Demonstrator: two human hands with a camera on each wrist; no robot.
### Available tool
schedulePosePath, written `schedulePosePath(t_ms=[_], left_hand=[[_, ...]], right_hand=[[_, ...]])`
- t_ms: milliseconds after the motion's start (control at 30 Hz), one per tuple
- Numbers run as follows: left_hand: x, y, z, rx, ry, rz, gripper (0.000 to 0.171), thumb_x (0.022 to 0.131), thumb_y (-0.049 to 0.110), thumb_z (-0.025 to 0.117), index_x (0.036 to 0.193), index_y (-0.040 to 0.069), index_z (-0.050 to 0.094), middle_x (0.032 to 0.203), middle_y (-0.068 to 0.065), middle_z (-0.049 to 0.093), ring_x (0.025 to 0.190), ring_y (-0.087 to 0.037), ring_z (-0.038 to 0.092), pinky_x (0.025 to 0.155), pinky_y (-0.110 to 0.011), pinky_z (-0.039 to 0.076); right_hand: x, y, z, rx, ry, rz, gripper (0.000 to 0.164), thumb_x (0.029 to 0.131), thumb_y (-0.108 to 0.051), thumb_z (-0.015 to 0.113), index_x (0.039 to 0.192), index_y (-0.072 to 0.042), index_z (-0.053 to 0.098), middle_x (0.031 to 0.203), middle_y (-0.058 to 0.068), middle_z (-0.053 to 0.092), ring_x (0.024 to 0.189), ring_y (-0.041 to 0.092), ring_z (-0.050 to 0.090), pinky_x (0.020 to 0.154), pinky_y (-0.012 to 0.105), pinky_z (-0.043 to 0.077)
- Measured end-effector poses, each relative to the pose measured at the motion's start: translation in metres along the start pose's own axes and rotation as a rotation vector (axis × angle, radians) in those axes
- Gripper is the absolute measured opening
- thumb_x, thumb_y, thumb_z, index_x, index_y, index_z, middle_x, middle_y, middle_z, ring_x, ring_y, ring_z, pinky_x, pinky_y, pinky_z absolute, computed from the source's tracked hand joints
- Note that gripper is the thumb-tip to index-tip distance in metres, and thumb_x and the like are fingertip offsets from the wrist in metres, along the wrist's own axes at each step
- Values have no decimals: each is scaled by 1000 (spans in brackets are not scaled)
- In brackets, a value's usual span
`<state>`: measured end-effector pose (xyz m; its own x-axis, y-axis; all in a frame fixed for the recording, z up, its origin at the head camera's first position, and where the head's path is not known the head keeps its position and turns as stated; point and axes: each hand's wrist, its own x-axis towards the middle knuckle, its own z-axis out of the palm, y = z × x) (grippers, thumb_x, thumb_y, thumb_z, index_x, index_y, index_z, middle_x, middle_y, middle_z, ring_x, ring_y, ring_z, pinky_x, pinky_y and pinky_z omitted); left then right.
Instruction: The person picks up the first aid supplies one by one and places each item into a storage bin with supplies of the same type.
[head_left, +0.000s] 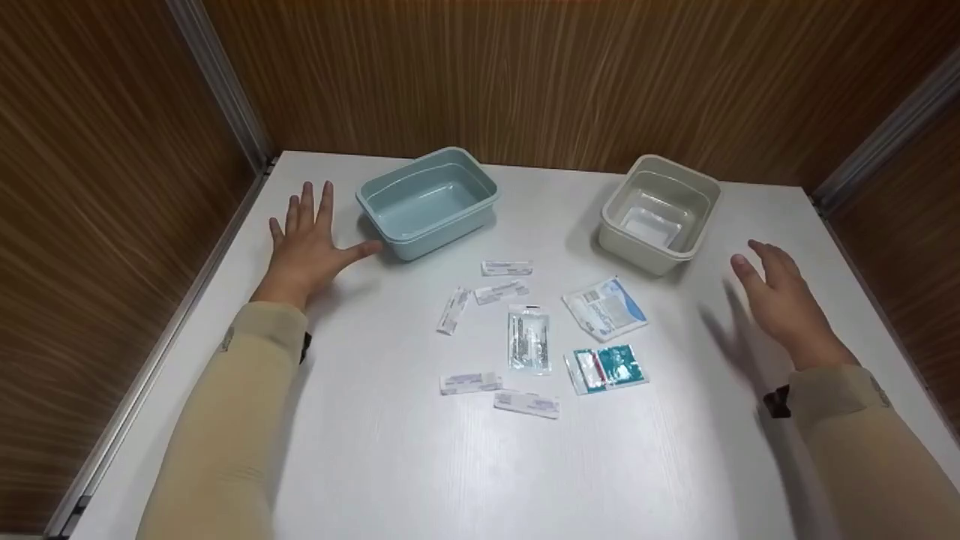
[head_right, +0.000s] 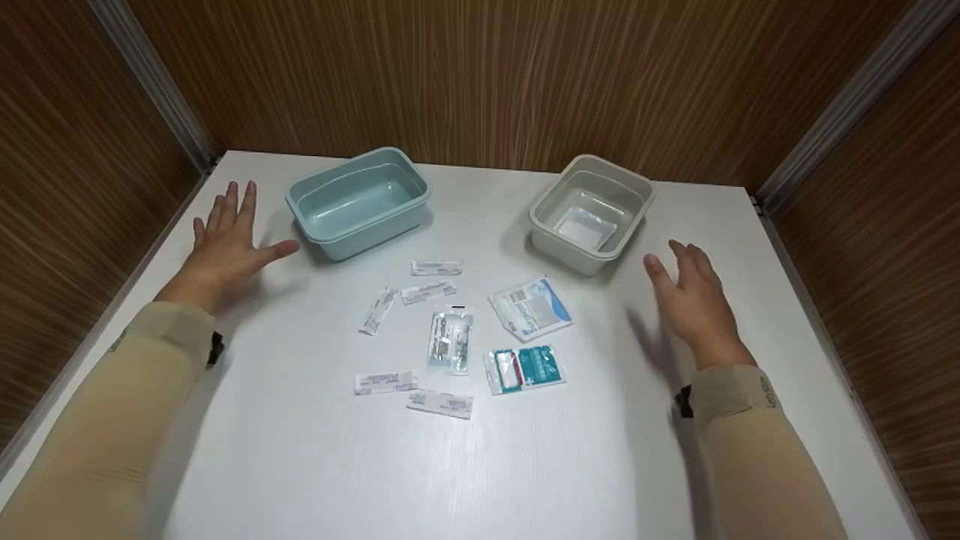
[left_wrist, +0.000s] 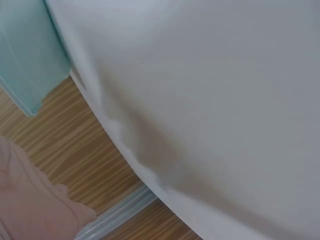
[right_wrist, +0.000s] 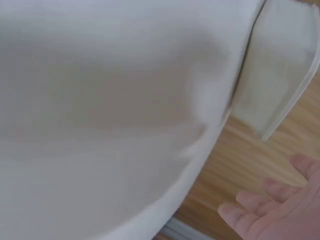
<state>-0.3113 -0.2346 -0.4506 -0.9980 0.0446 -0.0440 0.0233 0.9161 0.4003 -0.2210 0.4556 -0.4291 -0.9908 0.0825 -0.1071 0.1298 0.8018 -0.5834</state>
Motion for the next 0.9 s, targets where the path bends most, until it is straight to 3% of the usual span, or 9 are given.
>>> schedulePosePath(t_ms=[333,567,767,900], left_hand=[[16,24,1,0,-8,13,145,82,109,50,181,27,-18,190,-12,-24,178,-48,-13,137,-79,-10],[21,35,3,26,10,25,138,86,107,47,183,26,-10,191,-14,-17,178,-49,-6,138,-78,-8],[25,42,8,8,17,39,134,89,103,50,184,25,-4,193,-15,-10,179,-48,0,139,-76,-6],[26,45,12,36,10,43,133,89,104,48,184,23,1,193,-17,-5,178,-49,1,139,-77,-6]], right_hand=[[-26,-33,27,-51,-128,-60,94,113,-73,48,177,-8,31,186,31,21,170,61,20,130,85,22],[-40,-49,49,-128,-198,-168,86,106,-64,72,167,-7,50,179,28,38,167,57,32,132,79,27],[-47,-57,62,-139,-257,-289,83,96,-42,91,161,-2,57,171,27,52,160,53,47,131,74,37],[-51,-59,72,-139,-308,-338,83,87,-27,100,158,-4,62,170,23,55,160,50,48,130,72,39]])
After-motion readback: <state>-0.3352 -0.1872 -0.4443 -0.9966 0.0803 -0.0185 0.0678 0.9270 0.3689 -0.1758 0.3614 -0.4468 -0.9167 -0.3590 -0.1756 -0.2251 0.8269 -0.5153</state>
